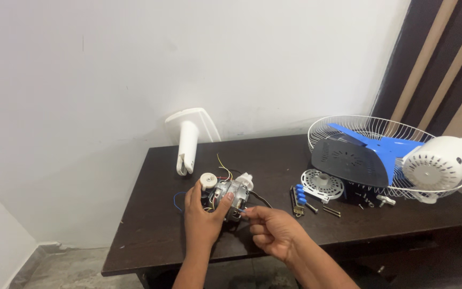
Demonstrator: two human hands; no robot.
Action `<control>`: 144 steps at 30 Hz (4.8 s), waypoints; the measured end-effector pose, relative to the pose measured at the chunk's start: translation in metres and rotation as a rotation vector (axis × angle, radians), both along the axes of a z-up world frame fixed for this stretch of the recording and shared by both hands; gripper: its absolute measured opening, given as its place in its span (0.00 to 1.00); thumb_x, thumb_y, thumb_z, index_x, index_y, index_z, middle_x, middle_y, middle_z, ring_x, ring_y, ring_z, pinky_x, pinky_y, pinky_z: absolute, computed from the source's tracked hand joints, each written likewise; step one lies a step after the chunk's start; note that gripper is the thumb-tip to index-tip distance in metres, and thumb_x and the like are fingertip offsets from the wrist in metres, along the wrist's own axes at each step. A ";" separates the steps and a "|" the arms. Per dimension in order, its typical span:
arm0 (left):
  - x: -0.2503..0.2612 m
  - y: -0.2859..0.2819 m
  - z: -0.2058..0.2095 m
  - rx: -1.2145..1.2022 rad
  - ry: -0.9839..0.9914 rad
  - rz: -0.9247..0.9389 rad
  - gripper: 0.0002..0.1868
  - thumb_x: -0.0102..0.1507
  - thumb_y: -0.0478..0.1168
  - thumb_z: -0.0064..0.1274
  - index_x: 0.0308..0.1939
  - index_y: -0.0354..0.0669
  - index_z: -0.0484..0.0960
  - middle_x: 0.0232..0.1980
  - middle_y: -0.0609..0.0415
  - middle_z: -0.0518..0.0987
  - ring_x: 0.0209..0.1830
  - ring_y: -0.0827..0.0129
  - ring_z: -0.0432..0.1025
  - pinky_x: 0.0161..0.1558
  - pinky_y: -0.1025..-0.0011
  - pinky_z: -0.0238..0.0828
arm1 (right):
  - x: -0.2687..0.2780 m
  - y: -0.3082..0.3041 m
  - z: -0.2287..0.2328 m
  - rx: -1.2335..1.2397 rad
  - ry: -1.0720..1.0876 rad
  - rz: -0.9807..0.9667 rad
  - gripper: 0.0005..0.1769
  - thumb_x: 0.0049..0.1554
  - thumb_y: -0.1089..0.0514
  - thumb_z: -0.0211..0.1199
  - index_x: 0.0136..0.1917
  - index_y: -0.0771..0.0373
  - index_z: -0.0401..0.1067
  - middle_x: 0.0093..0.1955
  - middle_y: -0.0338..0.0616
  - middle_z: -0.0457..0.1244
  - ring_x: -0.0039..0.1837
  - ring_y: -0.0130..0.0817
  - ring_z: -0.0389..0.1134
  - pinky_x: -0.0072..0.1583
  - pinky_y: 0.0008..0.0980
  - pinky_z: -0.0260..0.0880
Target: The person uses a screwdriver to adjust the internal components of a disassembled electric fan motor. They repeatedly tighten and loosen screws while rotating the motor shaft to test movement.
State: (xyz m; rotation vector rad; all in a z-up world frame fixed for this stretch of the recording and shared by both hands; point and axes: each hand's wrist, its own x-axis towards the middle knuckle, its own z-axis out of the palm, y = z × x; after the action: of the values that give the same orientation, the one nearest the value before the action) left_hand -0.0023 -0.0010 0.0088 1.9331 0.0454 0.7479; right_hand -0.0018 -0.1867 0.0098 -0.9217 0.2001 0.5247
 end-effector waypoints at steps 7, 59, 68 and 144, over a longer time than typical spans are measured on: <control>0.002 -0.001 -0.004 -0.002 -0.022 0.003 0.45 0.51 0.61 0.66 0.64 0.39 0.74 0.65 0.40 0.72 0.64 0.48 0.69 0.58 0.55 0.69 | -0.034 0.023 0.005 -0.907 -1.031 -0.393 0.02 0.58 0.64 0.64 0.45 0.63 0.76 0.35 0.36 0.65 0.36 0.25 0.64 0.39 0.31 0.63; -0.009 0.002 0.001 0.042 -0.201 -0.035 0.38 0.55 0.56 0.68 0.63 0.39 0.76 0.59 0.41 0.77 0.59 0.50 0.73 0.58 0.57 0.70 | -0.023 0.013 0.011 -0.401 -0.439 -0.105 0.03 0.56 0.62 0.65 0.41 0.62 0.73 0.28 0.30 0.57 0.28 0.22 0.50 0.31 0.26 0.46; -0.007 -0.001 -0.003 0.054 -0.166 -0.040 0.37 0.53 0.57 0.69 0.59 0.38 0.78 0.57 0.41 0.79 0.57 0.48 0.74 0.56 0.57 0.71 | -0.057 0.024 0.003 -1.178 -1.512 -0.278 0.06 0.52 0.67 0.61 0.44 0.60 0.75 0.46 0.46 0.65 0.48 0.47 0.69 0.49 0.42 0.69; -0.001 0.002 -0.007 -0.017 -0.019 -0.094 0.48 0.52 0.59 0.66 0.67 0.33 0.67 0.64 0.39 0.73 0.65 0.52 0.70 0.62 0.59 0.66 | -0.027 -0.018 -0.017 -0.610 -0.679 -0.112 0.08 0.59 0.58 0.65 0.45 0.66 0.78 0.28 0.35 0.63 0.28 0.19 0.58 0.32 0.22 0.56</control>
State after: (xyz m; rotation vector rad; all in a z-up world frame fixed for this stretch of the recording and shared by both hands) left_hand -0.0029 0.0015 0.0015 1.8981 -0.0503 0.7018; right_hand -0.0289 -0.2045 -0.0068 -1.6197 -0.2212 0.0126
